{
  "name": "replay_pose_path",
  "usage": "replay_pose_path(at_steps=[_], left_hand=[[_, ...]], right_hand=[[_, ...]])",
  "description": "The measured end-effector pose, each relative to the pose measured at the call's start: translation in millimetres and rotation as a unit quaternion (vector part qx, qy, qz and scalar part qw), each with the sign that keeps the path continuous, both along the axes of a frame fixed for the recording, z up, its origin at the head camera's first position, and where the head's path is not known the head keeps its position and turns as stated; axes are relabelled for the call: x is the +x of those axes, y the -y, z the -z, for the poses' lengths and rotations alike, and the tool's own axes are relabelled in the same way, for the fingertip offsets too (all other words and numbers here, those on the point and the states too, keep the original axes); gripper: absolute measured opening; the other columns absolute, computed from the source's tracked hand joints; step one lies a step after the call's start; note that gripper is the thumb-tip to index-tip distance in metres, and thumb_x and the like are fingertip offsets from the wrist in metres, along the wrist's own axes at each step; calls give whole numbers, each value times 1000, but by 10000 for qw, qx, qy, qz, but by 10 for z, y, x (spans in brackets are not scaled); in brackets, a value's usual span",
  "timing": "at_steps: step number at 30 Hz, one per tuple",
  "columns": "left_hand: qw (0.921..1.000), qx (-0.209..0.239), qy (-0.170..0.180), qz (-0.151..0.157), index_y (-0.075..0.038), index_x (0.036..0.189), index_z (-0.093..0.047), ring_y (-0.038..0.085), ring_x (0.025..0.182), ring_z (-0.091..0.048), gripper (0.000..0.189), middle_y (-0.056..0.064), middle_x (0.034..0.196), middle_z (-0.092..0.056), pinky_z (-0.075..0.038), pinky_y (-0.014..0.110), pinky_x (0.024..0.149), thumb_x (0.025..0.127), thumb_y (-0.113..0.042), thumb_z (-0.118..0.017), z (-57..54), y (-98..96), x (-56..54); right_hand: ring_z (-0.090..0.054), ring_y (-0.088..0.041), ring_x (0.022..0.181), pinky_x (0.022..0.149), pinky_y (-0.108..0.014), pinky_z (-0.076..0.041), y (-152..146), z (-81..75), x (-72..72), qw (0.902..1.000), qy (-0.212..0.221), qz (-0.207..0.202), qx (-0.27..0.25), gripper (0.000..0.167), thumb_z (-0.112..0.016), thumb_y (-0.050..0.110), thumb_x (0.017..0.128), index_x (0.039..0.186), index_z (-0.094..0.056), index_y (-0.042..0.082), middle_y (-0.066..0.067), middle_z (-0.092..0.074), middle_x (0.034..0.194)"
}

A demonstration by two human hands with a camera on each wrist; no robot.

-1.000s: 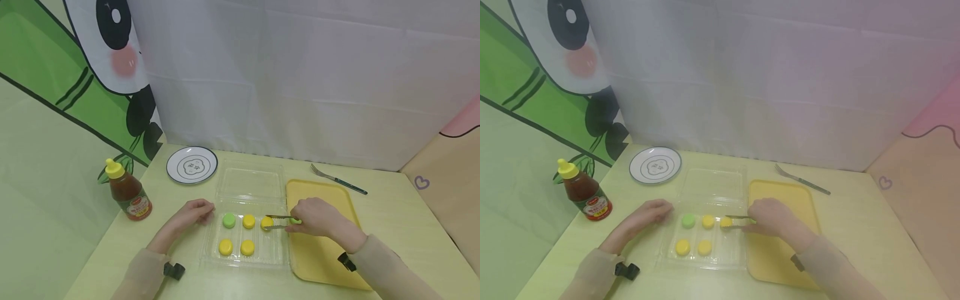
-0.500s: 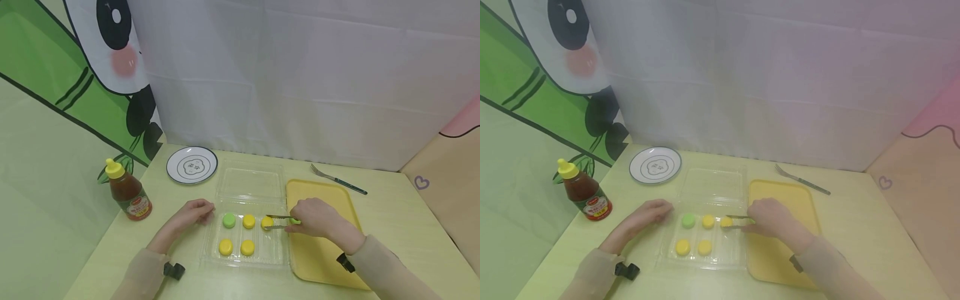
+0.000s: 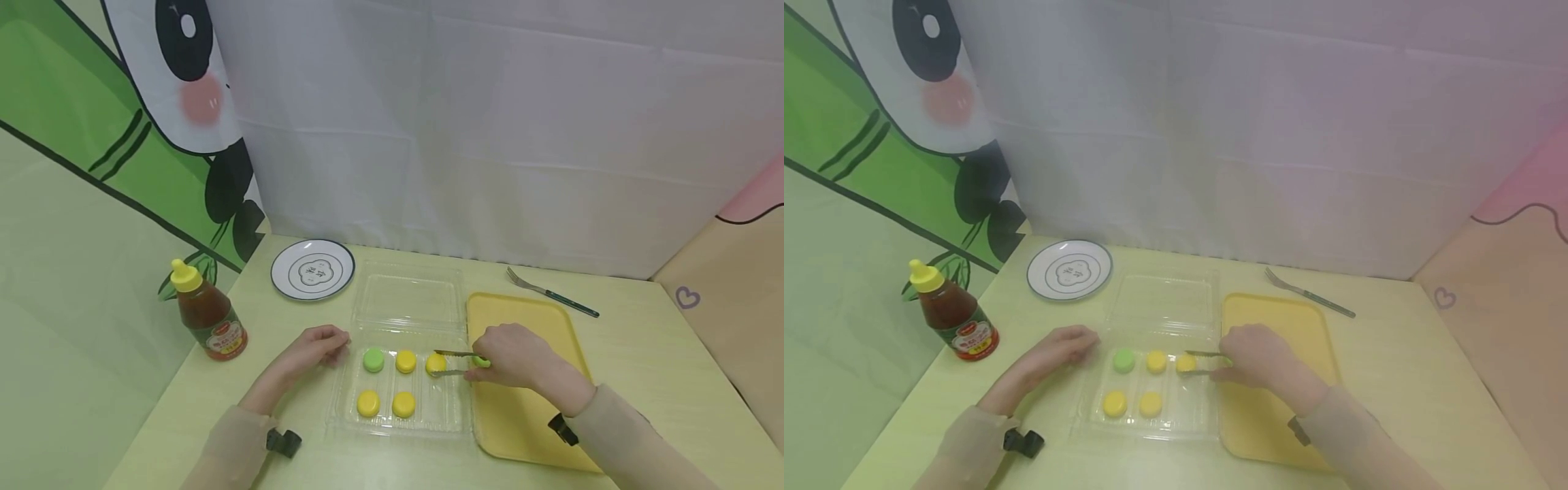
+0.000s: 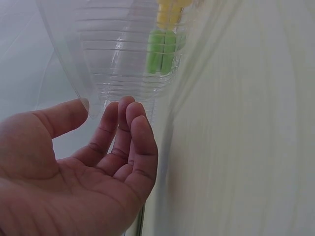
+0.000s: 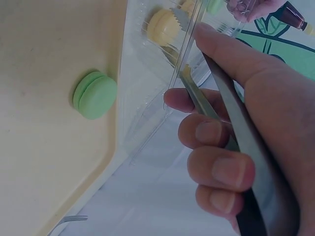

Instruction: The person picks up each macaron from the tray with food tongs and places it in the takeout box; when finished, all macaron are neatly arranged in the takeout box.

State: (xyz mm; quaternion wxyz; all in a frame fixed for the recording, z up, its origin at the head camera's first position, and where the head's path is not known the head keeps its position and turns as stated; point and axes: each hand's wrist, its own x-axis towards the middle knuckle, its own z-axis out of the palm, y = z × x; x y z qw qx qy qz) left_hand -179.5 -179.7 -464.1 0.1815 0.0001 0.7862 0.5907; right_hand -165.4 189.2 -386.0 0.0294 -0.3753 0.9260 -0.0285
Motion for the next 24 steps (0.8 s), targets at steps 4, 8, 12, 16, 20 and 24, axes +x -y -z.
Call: replay_pose_path(at_steps=[4,8,12,16,20,24], left_hand=[[10000,-11,21,-10,5,108,-64,17,82,-56,31,6,90,-63,-48,31,76,102,-25,-57,5,0,-5],[10000,0,21,-2,5,109,-64,18,83,-56,31,7,91,-62,-48,30,77,102,-25,-56,-6,2,0],[10000,0,-10,24,5,109,-64,18,83,-56,32,7,91,-62,-49,32,77,102,-25,-56,-19,-3,11],[10000,11,-39,43,5,109,-63,19,83,-56,32,7,91,-62,-49,33,77,103,-25,-56,-25,-8,20],[10000,-9,-39,35,5,110,-63,19,84,-57,32,7,93,-62,-49,34,78,103,-26,-56,-26,-10,24],[10000,-62,-24,0,5,110,-63,19,84,-57,32,7,92,-62,-49,34,78,103,-26,-55,-19,-10,22]], right_hand=[[-15,-5,57,50,-23,-15,8,-15,6,10000,49,19,2,54,-80,42,83,58,-38,20,12,-14,62],[-15,-5,56,50,-23,-16,9,-23,11,10000,62,31,0,52,-80,43,82,59,-39,19,12,-14,62],[-16,-5,56,50,-23,-16,5,-22,13,10000,64,53,8,52,-80,43,82,59,-40,19,11,-15,62],[-16,-5,56,50,-23,-16,3,-24,14,10000,75,63,17,51,-79,43,83,59,-40,19,11,-15,62],[-15,-5,56,50,-24,-15,3,-37,21,9999,81,61,-2,52,-80,43,82,60,-40,19,11,-14,63],[-15,-5,57,50,-23,-15,-3,-57,28,10000,28,22,-32,51,-79,44,83,61,-40,19,11,-13,64]])
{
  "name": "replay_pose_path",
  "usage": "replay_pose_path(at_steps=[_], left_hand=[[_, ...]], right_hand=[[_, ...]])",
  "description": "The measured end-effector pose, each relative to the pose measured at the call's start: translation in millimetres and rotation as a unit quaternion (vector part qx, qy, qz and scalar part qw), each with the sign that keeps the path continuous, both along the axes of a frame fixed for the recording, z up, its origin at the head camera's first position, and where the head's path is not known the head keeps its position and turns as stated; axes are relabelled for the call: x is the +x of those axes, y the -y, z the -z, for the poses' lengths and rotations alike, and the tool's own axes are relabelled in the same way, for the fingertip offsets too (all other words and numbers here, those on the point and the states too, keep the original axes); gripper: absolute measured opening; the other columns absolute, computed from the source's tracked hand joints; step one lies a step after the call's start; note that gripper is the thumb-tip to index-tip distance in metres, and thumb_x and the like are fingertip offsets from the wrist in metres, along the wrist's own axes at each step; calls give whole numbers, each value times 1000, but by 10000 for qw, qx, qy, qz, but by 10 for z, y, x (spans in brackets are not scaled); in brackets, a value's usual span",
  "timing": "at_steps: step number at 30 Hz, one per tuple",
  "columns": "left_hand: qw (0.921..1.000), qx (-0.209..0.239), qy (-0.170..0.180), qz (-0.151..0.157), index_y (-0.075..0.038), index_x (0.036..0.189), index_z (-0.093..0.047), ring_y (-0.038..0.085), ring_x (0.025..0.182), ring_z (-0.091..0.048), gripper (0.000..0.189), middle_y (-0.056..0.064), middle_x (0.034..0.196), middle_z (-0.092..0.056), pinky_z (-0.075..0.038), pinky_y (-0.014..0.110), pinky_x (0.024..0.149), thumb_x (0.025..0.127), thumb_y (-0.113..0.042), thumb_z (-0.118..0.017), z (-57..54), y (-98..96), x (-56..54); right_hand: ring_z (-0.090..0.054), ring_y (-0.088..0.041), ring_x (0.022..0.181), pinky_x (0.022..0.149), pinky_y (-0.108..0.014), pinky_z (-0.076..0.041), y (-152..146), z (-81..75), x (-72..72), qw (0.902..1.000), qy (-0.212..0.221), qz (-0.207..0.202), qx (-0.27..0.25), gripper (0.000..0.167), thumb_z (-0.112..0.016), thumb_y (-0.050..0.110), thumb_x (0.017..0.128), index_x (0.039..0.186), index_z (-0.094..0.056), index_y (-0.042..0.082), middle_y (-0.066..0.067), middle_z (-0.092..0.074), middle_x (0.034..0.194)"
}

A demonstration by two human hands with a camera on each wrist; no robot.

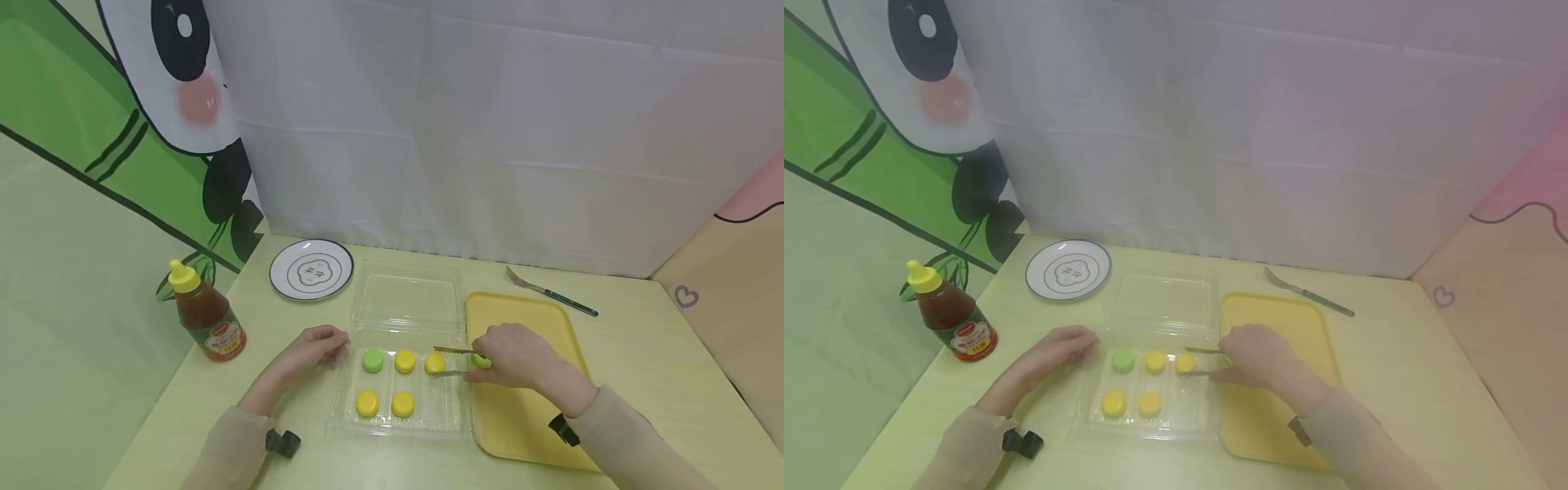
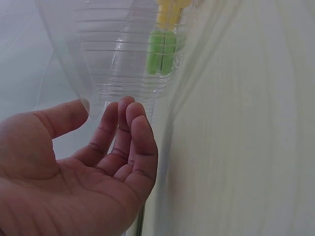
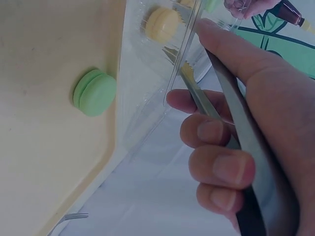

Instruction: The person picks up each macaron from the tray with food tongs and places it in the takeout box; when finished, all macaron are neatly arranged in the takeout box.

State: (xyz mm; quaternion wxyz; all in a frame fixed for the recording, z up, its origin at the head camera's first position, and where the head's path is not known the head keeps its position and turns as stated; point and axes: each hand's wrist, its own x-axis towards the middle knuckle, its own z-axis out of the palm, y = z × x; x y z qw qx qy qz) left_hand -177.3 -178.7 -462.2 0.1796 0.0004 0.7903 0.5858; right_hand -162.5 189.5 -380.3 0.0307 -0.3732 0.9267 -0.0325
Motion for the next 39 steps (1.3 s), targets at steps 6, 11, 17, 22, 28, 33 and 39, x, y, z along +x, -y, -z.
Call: replay_pose_path(at_steps=[6,11,17,22,28,33,39], left_hand=[[10000,14,16,-30,5,110,-63,19,83,-56,32,6,91,-62,-48,33,77,102,-26,-56,2,-2,-2],[10000,8,10,-7,5,110,-63,18,83,-56,33,6,91,-62,-48,33,77,102,-26,-56,7,0,-4],[10000,38,1,-4,6,108,-63,17,81,-56,31,5,88,-62,-48,31,76,102,-24,-56,28,8,-18],[10000,72,-20,10,6,107,-63,17,80,-56,31,5,87,-62,-48,30,74,102,-24,-57,35,9,-17],[9999,116,-35,8,6,107,-63,17,80,-57,31,6,87,-63,-48,31,75,102,-23,-57,38,8,-18],[10000,76,-25,19,6,109,-63,18,82,-57,32,6,89,-63,-49,31,76,102,-24,-56,29,6,-18],[9999,91,5,60,6,111,-63,18,82,-57,33,6,90,-62,-49,32,77,103,-25,-55,20,4,-15]], right_hand=[[-21,-3,54,49,-22,-22,-39,-9,-13,10000,-62,-51,-27,48,-76,47,84,63,-44,19,13,-22,59],[-33,-2,50,49,-22,-36,-85,-43,-24,9999,-12,-49,-120,44,-76,48,84,65,-48,20,12,-43,56],[-44,-4,48,51,-25,-43,-155,-101,-32,9995,-244,-82,-192,42,-75,51,84,66,-51,21,9,-56,60],[-37,-2,49,49,-23,-35,-245,-142,-32,9988,-369,-87,-306,42,-77,48,83,65,-50,21,11,-45,56],[-21,-1,53,49,-21,-21,-365,-162,-37,9990,-267,31,-356,45,-71,56,86,66,-48,23,14,-24,57],[-20,0,51,49,-21,-21,-464,-192,-28,9989,-221,166,-377,41,-74,50,86,68,-50,22,15,-23,56],[-25,0,48,47,-22,-26,-594,-227,-10,9979,-277,496,-301,36,-74,51,85,74,-59,21,14,-33,52]])
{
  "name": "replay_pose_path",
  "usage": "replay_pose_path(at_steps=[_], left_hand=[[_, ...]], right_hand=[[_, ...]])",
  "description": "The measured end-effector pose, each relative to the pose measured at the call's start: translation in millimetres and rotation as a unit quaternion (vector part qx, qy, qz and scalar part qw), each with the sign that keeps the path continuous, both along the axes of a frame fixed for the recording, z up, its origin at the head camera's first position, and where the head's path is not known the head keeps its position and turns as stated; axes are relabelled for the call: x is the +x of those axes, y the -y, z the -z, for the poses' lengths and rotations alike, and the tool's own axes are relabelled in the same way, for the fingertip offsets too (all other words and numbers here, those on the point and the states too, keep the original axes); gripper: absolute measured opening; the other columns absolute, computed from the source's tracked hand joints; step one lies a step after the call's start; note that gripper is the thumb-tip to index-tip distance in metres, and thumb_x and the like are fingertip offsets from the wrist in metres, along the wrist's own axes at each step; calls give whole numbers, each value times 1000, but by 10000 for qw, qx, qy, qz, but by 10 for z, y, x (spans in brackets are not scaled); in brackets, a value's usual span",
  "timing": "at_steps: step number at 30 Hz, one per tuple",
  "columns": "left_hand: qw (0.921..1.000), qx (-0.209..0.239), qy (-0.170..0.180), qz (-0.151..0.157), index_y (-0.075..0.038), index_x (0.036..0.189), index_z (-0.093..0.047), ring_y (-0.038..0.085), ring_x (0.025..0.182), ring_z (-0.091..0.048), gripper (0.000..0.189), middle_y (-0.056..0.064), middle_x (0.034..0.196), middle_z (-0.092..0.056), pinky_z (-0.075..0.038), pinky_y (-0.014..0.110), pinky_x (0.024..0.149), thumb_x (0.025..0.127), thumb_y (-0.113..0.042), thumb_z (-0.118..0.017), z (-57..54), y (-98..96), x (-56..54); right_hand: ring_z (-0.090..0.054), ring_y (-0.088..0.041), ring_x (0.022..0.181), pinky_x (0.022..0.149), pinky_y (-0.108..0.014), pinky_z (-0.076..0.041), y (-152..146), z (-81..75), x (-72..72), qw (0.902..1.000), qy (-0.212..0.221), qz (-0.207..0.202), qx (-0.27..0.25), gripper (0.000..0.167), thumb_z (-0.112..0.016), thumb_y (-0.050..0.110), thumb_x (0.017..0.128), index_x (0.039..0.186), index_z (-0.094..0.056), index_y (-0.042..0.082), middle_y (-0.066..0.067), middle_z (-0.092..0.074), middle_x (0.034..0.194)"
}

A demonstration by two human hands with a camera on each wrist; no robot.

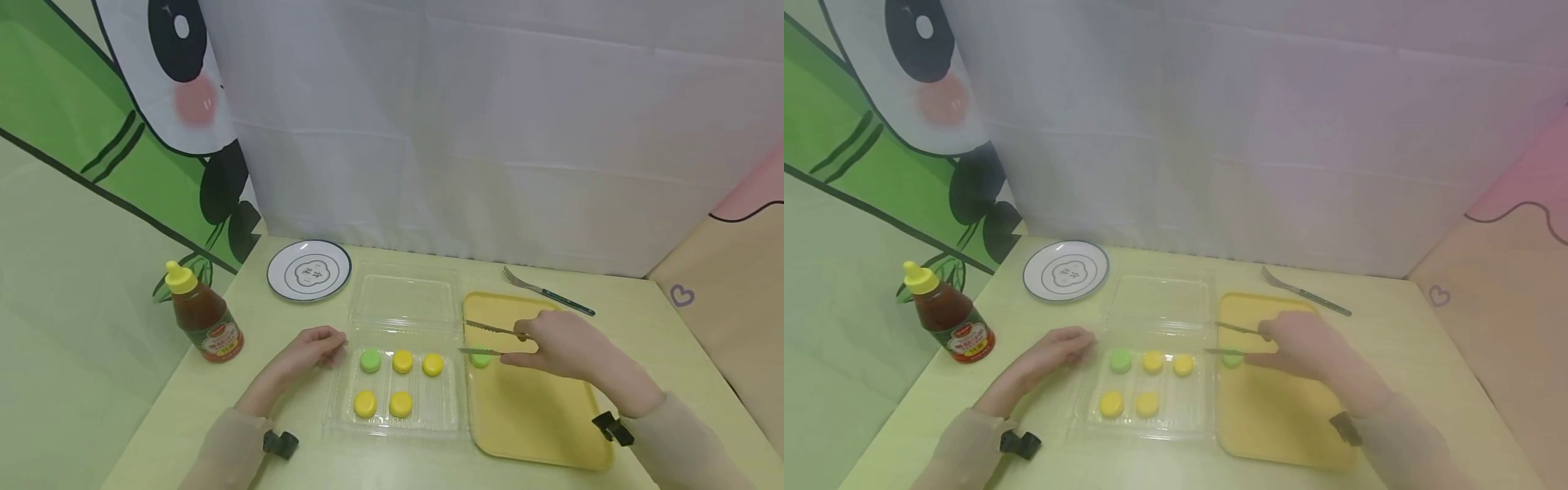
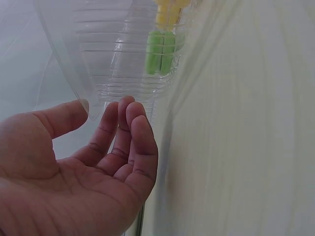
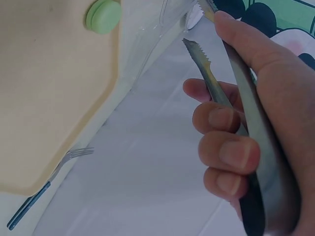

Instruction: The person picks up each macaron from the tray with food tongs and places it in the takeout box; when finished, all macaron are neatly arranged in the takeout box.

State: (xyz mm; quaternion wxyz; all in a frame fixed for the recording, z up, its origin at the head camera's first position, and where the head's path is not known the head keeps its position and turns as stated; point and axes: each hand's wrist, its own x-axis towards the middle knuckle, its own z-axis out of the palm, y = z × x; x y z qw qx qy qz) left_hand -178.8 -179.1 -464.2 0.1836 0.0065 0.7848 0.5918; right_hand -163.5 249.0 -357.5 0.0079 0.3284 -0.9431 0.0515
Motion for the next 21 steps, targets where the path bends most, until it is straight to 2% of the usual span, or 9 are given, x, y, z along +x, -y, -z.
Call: replay_pose_path(at_steps=[7,13,16,21], left_hand=[[10000,-5,9,26,5,111,-63,18,83,-57,33,6,91,-62,-49,33,78,103,-26,-55,-5,11,5],[10000,-35,-17,34,5,111,-63,18,83,-57,33,5,91,-62,-49,32,77,103,-26,-55,-2,15,7],[10000,-21,-5,1,5,109,-63,17,81,-56,32,5,89,-62,-48,31,75,103,-25,-56,-1,11,2],[10000,-56,6,-18,5,106,-64,17,79,-55,31,5,87,-61,-47,30,73,102,-24,-56,3,3,-11]], right_hand=[[-37,0,47,48,-24,-37,-142,31,-12,9999,67,88,-46,44,-69,57,87,88,-71,14,15,-43,53],[-37,1,47,49,-25,-38,-212,88,-26,9999,62,82,30,46,-69,57,87,91,-72,12,15,-44,54],[-40,2,48,51,-25,-43,-238,122,-29,9999,111,55,3,47,-69,56,88,94,-73,9,16,-49,56],[-41,3,47,52,-25,-44,-276,184,-26,9993,355,73,-89,48,-70,55,88,95,-73,7,15,-54,59]])
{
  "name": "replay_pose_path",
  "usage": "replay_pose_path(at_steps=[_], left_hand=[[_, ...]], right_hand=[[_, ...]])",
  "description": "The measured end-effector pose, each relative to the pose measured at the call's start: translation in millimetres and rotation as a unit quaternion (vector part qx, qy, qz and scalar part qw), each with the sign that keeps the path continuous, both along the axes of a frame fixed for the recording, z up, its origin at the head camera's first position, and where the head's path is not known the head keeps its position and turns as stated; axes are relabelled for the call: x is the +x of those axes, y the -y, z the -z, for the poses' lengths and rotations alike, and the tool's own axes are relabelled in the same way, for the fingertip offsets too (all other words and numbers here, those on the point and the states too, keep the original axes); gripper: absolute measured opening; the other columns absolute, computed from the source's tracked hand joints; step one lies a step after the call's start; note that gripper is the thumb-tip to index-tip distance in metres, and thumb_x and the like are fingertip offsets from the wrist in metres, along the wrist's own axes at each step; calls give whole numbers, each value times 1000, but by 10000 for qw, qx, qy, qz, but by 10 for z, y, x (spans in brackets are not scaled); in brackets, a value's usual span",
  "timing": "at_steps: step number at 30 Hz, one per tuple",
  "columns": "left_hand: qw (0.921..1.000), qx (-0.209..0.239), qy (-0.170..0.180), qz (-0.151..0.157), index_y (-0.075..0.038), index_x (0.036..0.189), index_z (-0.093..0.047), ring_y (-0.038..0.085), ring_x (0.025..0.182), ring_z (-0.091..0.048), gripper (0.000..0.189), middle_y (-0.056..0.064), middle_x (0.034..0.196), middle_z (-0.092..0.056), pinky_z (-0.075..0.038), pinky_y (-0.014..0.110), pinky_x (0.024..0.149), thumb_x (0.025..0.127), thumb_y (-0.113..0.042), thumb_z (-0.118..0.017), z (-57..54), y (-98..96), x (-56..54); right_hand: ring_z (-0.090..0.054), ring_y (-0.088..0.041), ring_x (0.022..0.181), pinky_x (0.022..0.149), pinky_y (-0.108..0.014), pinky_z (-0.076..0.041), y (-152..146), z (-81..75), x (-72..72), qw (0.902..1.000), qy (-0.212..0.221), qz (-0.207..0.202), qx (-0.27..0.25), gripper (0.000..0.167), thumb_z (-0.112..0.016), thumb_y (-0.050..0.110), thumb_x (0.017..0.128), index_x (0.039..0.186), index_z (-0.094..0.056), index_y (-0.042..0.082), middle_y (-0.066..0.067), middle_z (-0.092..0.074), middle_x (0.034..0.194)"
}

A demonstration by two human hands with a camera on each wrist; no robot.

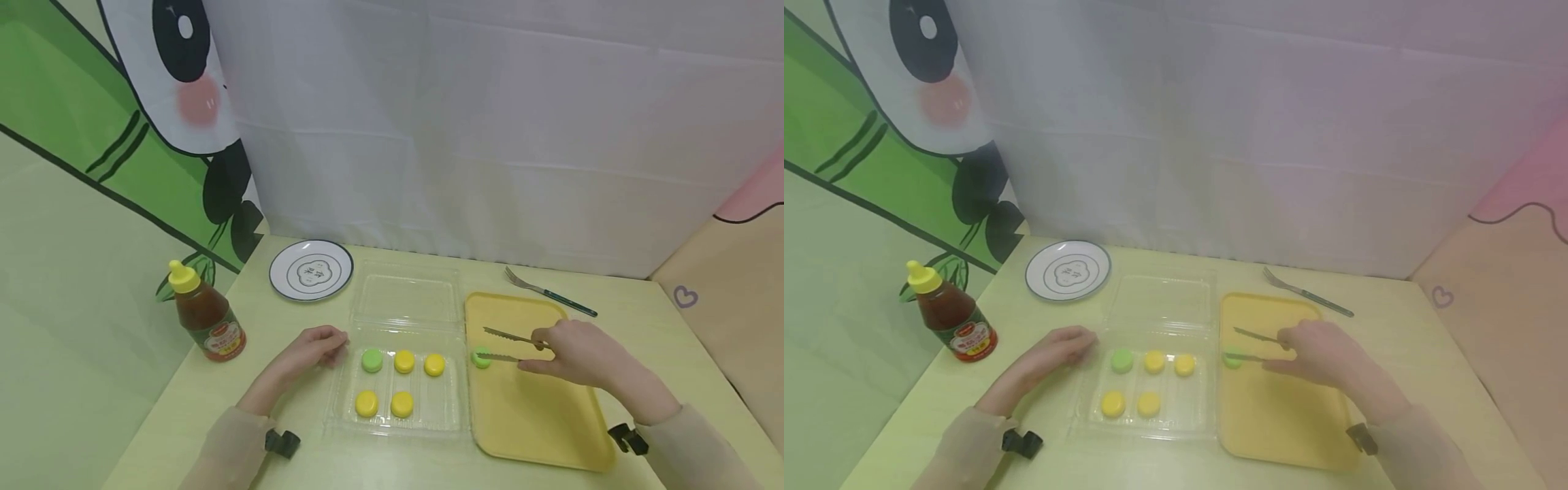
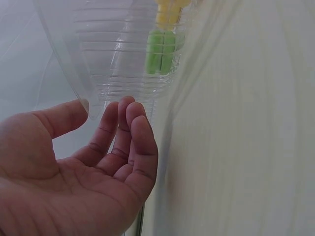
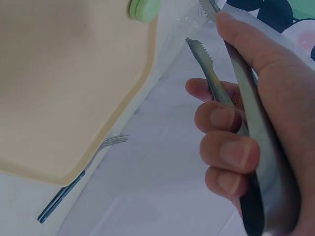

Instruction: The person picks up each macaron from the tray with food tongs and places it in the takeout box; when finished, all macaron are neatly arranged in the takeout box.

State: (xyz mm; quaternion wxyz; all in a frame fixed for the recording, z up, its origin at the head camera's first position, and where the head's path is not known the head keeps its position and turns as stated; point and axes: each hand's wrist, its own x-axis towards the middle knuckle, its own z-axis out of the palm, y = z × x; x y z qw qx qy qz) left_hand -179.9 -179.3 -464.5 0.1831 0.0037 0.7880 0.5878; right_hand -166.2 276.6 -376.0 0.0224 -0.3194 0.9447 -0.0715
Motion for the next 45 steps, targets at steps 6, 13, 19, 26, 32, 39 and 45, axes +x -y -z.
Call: replay_pose_path(at_steps=[6,13,19,26,32,39,45], left_hand=[[10000,-11,26,-33,6,106,-64,17,79,-56,30,5,88,-62,-48,30,73,102,-23,-56,0,-8,-5],[10000,8,33,-17,6,106,-63,17,80,-56,31,6,88,-62,-48,30,73,102,-24,-56,7,-8,0],[10000,-1,34,-17,5,105,-63,17,80,-56,31,6,88,-62,-48,30,73,102,-25,-56,10,-11,1],[10000,-42,37,-36,5,106,-63,17,80,-56,31,6,88,-62,-48,31,74,103,-25,-56,-10,-9,7],[10000,-74,17,1,4,106,-64,17,80,-55,32,5,88,-61,-47,31,74,103,-26,-55,-17,-4,10],[10000,16,27,-13,6,105,-63,17,80,-56,31,6,88,-62,-48,31,74,102,-24,-55,-8,-3,8],[10000,4,19,-10,6,106,-63,17,80,-56,31,6,88,-62,-49,31,74,102,-24,-55,-6,-1,7]], right_hand=[[-44,2,49,54,-27,-47,-28,64,0,9998,154,83,-26,49,-71,53,88,96,-73,5,10,-61,65],[-47,2,52,56,-28,-48,-44,139,-6,9995,259,160,-35,49,-72,52,87,96,-73,4,5,-66,71],[-51,3,54,57,-28,-49,-62,213,-19,9992,363,131,-45,49,-71,53,87,96,-73,5,2,-69,75],[-55,1,57,57,-28,-50,-74,272,-29,9993,363,80,-24,48,-71,52,87,95,-74,5,1,-70,78],[-55,1,58,58,-28,-49,-76,315,-36,9993,375,82,-17,47,-70,54,88,94,-74,7,3,-70,79],[-46,3,54,53,-25,-44,-64,328,-44,9992,400,-13,-58,42,-70,50,89,92,-73,8,12,-62,71],[-37,1,51,49,-23,-36,-54,333,-50,9993,375,-44,-35,32,-70,49,90,80,-66,18,16,-47,61]])
